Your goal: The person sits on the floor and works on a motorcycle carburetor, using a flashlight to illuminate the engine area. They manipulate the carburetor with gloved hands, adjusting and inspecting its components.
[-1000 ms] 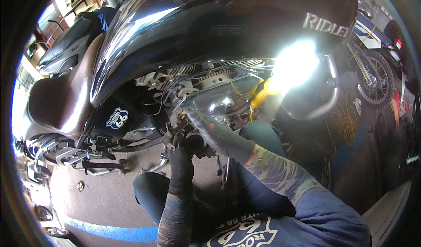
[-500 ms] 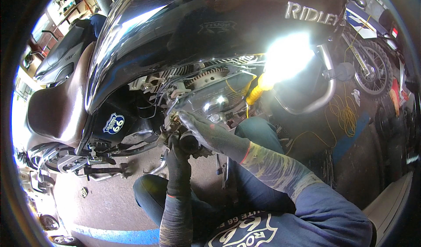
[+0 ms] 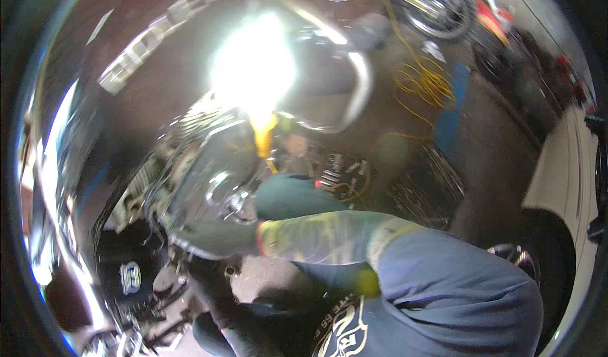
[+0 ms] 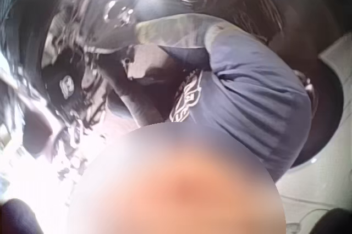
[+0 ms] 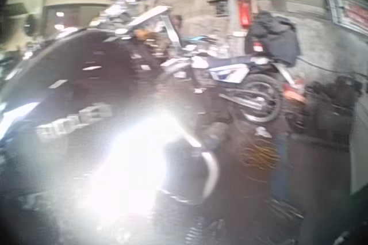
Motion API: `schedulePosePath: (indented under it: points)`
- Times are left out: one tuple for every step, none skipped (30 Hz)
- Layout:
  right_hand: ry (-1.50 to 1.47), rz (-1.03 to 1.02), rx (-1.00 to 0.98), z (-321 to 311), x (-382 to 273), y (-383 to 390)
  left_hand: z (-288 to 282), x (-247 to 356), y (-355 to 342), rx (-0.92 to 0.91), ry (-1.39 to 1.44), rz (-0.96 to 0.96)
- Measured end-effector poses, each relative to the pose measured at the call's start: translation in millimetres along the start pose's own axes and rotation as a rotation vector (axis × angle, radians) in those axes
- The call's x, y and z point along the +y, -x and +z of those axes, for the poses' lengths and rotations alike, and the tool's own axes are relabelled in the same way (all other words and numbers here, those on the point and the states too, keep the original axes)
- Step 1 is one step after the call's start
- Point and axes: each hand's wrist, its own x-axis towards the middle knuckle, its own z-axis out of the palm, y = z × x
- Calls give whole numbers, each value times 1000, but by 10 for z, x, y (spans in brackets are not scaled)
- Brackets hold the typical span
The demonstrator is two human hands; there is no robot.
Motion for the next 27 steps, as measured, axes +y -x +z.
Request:
schedulePosePath:
  points:
    - [-19, 44, 45, -9, -29, 15, -43, -33, -15, 21, -123, 7]
    - [-67, 51, 86, 3, -49, 32, -60, -104, -17, 20, -307, 6]
    - [-97, 124, 85, -15, -56, 61, -88, -175, -13, 33, -355, 22]
    - [-162, 139, 116, 3, -86, 68, -56, -267, -16, 97, -319, 64]
    - [-134, 172, 141, -1, -106, 72, -60, -349, -2, 200, -475, 121]
    - [-149, 177, 153, 3, -111, 92, -53, -424, 2, 303, -651, 131]
    - [-166, 180, 157, 5, -118, 105, -24, -490, -12, 318, -327, 54]
    - [-183, 176, 157, 3, -124, 111, -41, -519, -16, 331, -300, 87]
    - [-184, 131, 197, 11, -135, 119, -31, -537, -22, 327, -297, 75]
    - [-160, 78, 197, -6, -133, 117, -41, -525, -23, 315, -311, 51]
    - [-135, 28, 200, 2, -146, 117, -31, -505, -36, 305, -326, 38]
    - [-78, 28, 190, -25, -139, 112, -17, -469, -39, 291, -340, 32]
    - [-104, 44, 197, -20, -149, 113, 0, -429, -46, 277, -350, 26]
    - [-140, 31, 139, -50, -145, 105, 36, -388, -46, 258, -363, 26]
    - [-114, 44, 150, -59, -161, 99, 75, -350, -51, 245, -376, 19]
    - [-90, 56, 166, -79, -173, 98, 131, -315, -59, 228, -386, 18]
    - [-107, 49, 193, -99, -178, 105, 190, -286, -66, 209, -394, 17]
    - [-130, 43, 210, -124, -191, 109, 253, -262, -80, 192, -403, 14]
    - [-142, 60, 215, -150, -203, 116, 317, -242, -99, 175, -414, 14]
    - [-158, 34, 239, -178, -213, 125, 369, -221, -116, 161, -422, 16]
    - [-162, 33, 250, -205, -232, 129, 425, -205, -135, 146, -428, 16]
    - [-164, 33, 261, -230, -224, 142, 472, -191, -151, 130, -426, 20]
    - [-178, 56, 322, -239, -242, 146, 512, -178, -162, 116, -427, 20]
    - [-186, 33, 372, -250, -224, 157, 545, -167, -175, 102, -432, 15]
    - [-197, 21, 383, -246, -226, 157, 575, -159, -180, 89, -432, 13]
    - [-191, 34, 379, -240, -210, 156, 599, -151, -188, 78, -432, 18]
    - [-158, 28, 380, -227, -194, 150, 620, -146, -191, 73, -427, 15]
